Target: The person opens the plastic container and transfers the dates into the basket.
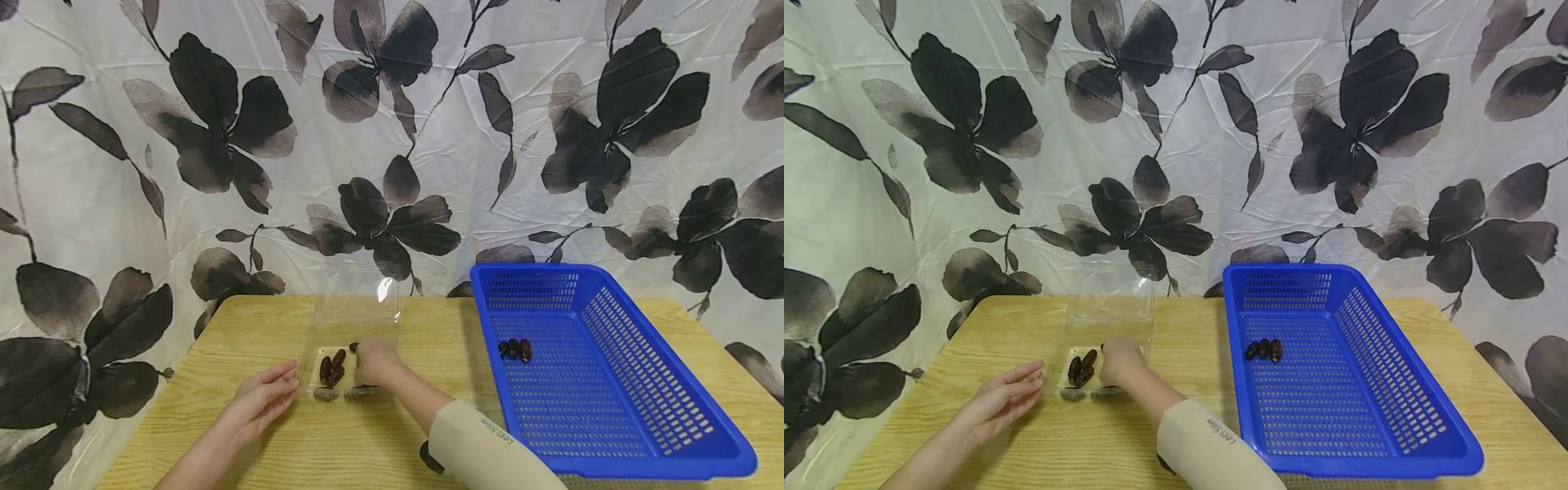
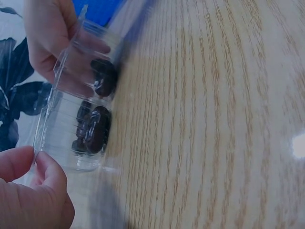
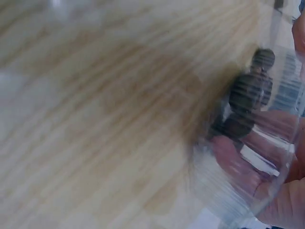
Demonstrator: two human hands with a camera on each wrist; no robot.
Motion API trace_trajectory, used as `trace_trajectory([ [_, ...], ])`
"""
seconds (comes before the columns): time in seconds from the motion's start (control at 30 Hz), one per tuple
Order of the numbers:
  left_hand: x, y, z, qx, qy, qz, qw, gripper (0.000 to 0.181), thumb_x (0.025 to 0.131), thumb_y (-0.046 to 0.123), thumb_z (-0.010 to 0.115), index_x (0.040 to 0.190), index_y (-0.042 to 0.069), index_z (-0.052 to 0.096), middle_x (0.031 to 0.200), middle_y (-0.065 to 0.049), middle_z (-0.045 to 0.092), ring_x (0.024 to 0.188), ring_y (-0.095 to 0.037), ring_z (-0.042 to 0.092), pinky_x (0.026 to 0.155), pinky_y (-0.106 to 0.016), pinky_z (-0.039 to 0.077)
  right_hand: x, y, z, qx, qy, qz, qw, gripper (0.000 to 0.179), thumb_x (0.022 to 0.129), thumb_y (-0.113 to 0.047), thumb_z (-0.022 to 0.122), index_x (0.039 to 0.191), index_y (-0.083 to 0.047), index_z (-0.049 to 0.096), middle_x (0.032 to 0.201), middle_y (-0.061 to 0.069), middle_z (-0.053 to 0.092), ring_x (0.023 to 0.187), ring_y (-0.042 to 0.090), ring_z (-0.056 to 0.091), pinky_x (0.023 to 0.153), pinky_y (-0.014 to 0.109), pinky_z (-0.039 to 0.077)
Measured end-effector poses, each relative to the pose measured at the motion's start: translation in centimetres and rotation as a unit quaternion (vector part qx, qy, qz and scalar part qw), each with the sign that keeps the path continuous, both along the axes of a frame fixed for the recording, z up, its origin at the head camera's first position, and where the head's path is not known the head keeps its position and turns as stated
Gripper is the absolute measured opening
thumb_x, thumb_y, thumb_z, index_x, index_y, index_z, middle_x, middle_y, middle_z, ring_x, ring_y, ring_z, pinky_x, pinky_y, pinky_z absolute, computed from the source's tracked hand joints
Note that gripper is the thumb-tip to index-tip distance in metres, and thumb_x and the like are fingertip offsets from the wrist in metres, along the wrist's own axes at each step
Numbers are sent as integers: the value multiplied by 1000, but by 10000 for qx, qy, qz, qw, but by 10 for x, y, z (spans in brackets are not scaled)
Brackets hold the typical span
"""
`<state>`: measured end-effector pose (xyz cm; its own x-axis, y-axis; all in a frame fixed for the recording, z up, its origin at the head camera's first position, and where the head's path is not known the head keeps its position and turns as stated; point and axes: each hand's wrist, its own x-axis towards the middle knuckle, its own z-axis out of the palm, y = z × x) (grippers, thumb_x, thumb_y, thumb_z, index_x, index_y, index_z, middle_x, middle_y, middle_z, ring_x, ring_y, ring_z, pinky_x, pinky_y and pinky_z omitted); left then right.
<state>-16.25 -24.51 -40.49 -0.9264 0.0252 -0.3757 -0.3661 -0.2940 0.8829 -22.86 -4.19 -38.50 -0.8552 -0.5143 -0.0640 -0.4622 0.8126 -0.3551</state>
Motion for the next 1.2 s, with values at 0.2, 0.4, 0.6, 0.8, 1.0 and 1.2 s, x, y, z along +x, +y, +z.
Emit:
trace_trajectory([
  [0.2,0,-1,0,-18,34,-23,10000,64,90,-7,53,145,-5,20,96,3,55,85,-7,57,77,-20,49,0,-1,-7,-909,-381,35,9951,51,62,16,51,46,-17,17,45,-9,7,43,4,6,42,16,8],
  [0.4,0,-1,-1,-35,50,-39,10000,64,90,-6,54,145,-5,20,97,3,55,84,-7,58,77,-20,49,-5,1,-10,-1229,-622,9,9905,31,67,14,59,45,-4,47,48,-3,42,48,6,32,46,16,26],
  [0.6,-1,-2,-2,-42,48,-52,10000,65,90,-5,54,145,-6,18,98,4,55,85,-7,58,77,-19,49,-8,3,-9,-2132,-1490,-401,9647,18,73,6,70,90,2,72,91,9,69,75,18,60,66,26,51],
  [0.8,-1,-1,-2,-76,59,-67,9999,66,90,-5,54,146,-6,17,98,4,55,86,-7,58,77,-19,49,-10,7,-4,-2995,-2400,-649,9211,23,77,8,62,99,3,69,106,11,64,66,13,54,62,30,53],
  [1.0,-1,-1,-2,-87,52,-44,9999,65,90,-6,54,145,-6,19,98,3,55,85,-7,58,77,-19,50,-12,7,3,-3781,-3128,-773,8679,32,77,10,57,108,9,65,108,15,63,67,12,53,72,36,54],
  [1.2,-1,-1,-2,-77,32,-16,10000,63,90,-6,54,144,-6,22,96,2,55,85,-8,58,77,-20,50,-15,7,16,-4239,-3574,-814,8282,34,83,9,53,116,9,60,111,15,61,77,14,55,82,41,52],
])
